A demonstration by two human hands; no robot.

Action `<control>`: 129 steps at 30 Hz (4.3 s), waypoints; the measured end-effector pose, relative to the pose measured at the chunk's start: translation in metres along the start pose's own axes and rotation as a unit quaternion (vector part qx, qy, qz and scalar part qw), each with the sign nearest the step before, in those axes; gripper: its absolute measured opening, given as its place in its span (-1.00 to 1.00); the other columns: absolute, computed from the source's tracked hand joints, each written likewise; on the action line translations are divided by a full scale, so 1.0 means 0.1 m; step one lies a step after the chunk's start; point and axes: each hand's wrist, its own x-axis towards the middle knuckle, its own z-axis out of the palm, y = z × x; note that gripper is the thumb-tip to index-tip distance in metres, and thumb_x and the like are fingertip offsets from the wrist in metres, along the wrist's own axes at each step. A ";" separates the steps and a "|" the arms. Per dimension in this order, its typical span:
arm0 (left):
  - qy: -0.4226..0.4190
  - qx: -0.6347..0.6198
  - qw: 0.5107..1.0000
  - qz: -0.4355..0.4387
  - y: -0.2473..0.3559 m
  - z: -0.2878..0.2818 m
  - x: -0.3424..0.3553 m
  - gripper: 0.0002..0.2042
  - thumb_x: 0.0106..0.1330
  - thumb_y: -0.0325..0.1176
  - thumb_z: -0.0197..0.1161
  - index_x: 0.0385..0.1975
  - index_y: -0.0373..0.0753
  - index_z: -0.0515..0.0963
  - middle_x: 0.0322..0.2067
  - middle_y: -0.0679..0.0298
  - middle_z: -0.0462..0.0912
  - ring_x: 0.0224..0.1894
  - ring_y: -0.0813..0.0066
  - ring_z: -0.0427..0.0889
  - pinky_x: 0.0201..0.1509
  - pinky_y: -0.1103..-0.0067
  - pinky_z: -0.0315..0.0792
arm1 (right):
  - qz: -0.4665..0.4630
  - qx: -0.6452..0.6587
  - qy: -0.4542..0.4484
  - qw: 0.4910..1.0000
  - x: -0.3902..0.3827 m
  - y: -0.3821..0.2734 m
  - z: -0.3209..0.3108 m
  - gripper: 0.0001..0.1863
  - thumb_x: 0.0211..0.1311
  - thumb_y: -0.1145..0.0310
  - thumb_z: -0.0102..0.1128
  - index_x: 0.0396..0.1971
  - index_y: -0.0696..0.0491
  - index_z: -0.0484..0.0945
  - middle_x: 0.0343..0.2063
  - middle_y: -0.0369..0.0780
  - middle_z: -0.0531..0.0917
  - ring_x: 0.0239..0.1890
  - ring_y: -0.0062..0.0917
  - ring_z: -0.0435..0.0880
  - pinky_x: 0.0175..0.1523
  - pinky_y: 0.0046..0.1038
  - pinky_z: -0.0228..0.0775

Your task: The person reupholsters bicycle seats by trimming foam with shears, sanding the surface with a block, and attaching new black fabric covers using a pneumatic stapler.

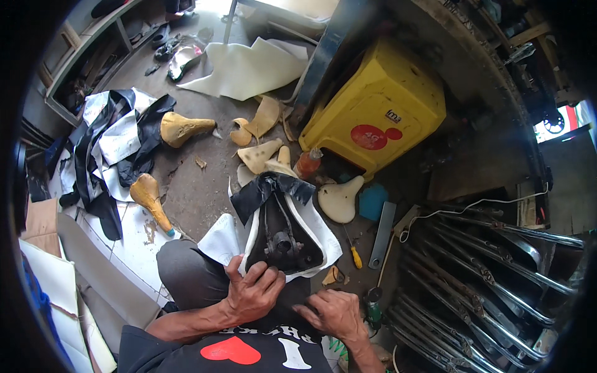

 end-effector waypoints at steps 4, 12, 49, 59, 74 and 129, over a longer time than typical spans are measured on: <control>0.004 0.001 1.000 0.014 0.03 0.01 -0.06 -0.81 0.06 -0.30 0.36 -0.31 -0.12 0.70 -0.29 0.44 0.56 -0.06 0.49 0.52 0.28 -0.01 0.06 | 0.012 -0.090 0.151 0.984 -0.02 0.01 0.18 -0.67 -0.01 0.28 0.61 -0.25 -0.04 0.68 -0.32 -0.33 0.65 -0.33 -0.44 0.62 -0.33 -0.43 0.46; 0.054 -0.046 0.997 0.011 -0.08 -0.10 0.17 -0.85 0.10 -0.29 0.31 -0.33 -0.09 0.67 -0.34 0.42 0.50 -0.11 0.49 0.55 0.31 -0.10 0.16 | -0.054 -0.169 0.234 0.956 0.23 0.02 0.13 -0.67 0.04 0.34 0.52 -0.14 -0.13 0.71 -0.02 -0.32 0.63 0.21 -0.33 0.49 0.36 -0.09 0.25; 0.049 -0.312 0.943 -0.103 -0.83 -0.78 0.79 -0.88 0.13 -0.55 0.47 -0.37 -0.28 0.66 -0.49 0.24 0.64 -0.45 0.30 0.55 -0.20 0.45 0.32 | -0.190 0.226 0.173 0.940 0.97 0.47 -0.41 -0.42 -0.24 0.46 0.72 -0.14 0.09 0.59 0.16 0.00 0.57 0.20 -0.15 0.62 0.31 -0.17 0.48; 0.046 -0.391 0.906 -0.155 -0.95 -0.90 0.76 -0.93 0.20 -0.55 0.42 -0.36 -0.31 0.66 -0.53 0.18 0.59 -0.46 0.31 0.49 -0.21 0.45 0.30 | -0.125 0.564 0.245 0.779 1.51 0.27 0.12 -0.91 0.47 0.49 0.14 -0.17 0.17 0.59 -0.13 -0.04 0.76 -0.06 -0.39 0.75 0.11 -0.40 0.55; 0.128 -0.588 0.739 -0.304 -1.20 -0.95 0.62 -0.85 0.40 -0.37 0.41 -0.29 -0.34 0.66 -0.40 0.42 0.69 -0.35 0.74 0.57 -0.24 0.71 0.45 | 0.071 0.814 -0.018 0.576 1.75 0.03 0.15 -0.79 0.40 0.26 0.37 -0.18 0.11 0.69 -0.33 -0.35 0.77 -0.36 -0.72 0.71 -0.21 -0.61 0.56; 0.026 -0.226 0.960 -0.163 -0.62 -1.47 0.70 -0.79 0.19 -0.62 0.22 -0.21 -0.26 0.67 -0.26 0.12 0.59 -0.21 0.14 0.64 -0.07 0.41 0.53 | -0.283 -0.109 0.168 0.938 1.29 -0.76 -0.82 -0.58 0.08 0.20 0.48 -0.04 -0.03 0.64 -0.16 -0.33 0.63 -0.09 -0.43 0.59 -0.04 -0.31 0.33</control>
